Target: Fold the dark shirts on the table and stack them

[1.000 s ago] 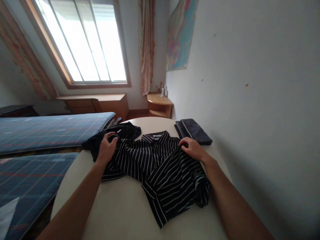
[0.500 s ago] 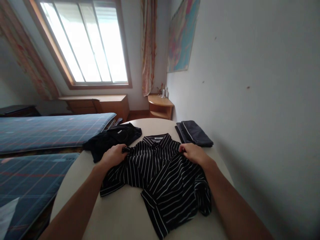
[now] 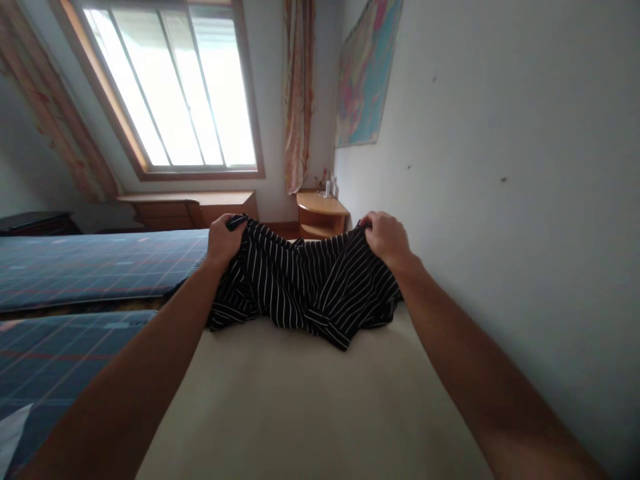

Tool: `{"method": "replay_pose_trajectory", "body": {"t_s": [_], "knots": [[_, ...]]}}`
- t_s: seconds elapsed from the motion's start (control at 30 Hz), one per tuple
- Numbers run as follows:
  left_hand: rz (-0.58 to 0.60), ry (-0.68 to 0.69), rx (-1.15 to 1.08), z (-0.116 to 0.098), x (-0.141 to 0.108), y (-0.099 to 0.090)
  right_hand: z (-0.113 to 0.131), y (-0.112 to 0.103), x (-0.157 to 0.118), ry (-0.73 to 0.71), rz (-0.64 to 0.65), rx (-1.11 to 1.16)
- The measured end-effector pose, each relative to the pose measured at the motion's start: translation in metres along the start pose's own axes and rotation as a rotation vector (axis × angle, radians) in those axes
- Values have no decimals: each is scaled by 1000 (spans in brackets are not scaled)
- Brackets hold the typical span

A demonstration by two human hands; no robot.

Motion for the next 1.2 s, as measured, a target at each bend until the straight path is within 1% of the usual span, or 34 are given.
{"method": "replay_pose_trajectory", "body": {"t_s": [0.03, 0.07, 0.1, 0.17, 0.23, 0.3, 0.33, 0.4, 0.47, 0.57, 0.63, 0.73, 0.8, 0.87, 0.93, 1.0, 1.07, 1.13, 1.2], "knots": [[-7, 5, 14, 6, 4, 6, 0, 7, 7, -13, -21, 35], [13, 9, 31, 12, 5, 16, 0, 16, 12, -23, -24, 65], [63, 9, 52, 18, 3, 28, -2, 31, 15, -34, 4, 87], [230, 6, 114, 28, -8, 58, -6, 66, 12, -59, 111, 102], [375, 21, 229, 34, -28, 82, -10, 104, -3, -101, 258, 71], [452, 81, 329, 31, -50, 97, -17, 133, -25, -129, 374, 40], [472, 127, 358, 26, -60, 101, -20, 144, -36, -139, 416, 27], [484, 239, 377, 8, -80, 105, -25, 155, -56, -146, 464, -8], [464, 317, 372, -14, -99, 101, -24, 155, -72, -167, 464, -29], [453, 405, 345, -50, -129, 93, -14, 141, -90, -208, 427, -31], [504, 440, 335, -68, -150, 90, -4, 129, -101, -228, 419, -28], [587, 456, 340, -81, -180, 86, 10, 112, -120, -230, 428, 4], [590, 461, 351, -80, -194, 80, 18, 103, -137, -251, 439, 67], [571, 483, 348, -75, -205, 72, 25, 97, -156, -320, 440, 125], [558, 520, 340, -67, -212, 67, 26, 97, -172, -402, 428, 140], [550, 533, 362, -56, -215, 63, 22, 101, -181, -438, 417, 133], [545, 498, 411, -43, -212, 60, 14, 110, -180, -420, 430, 128], [557, 449, 448, -31, -207, 60, 6, 115, -173, -379, 438, 143], [551, 414, 447, -26, -200, 58, 1, 113, -164, -340, 408, 186]]}}
Point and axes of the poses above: each hand's wrist, its own x-axis towards the middle knuckle, its own y-axis out of the palm, z = x × y, the point moved 9 cm from there along x, towards the middle knuckle, and after that the axes turned 13 degrees about y, right-handed, at the moved point
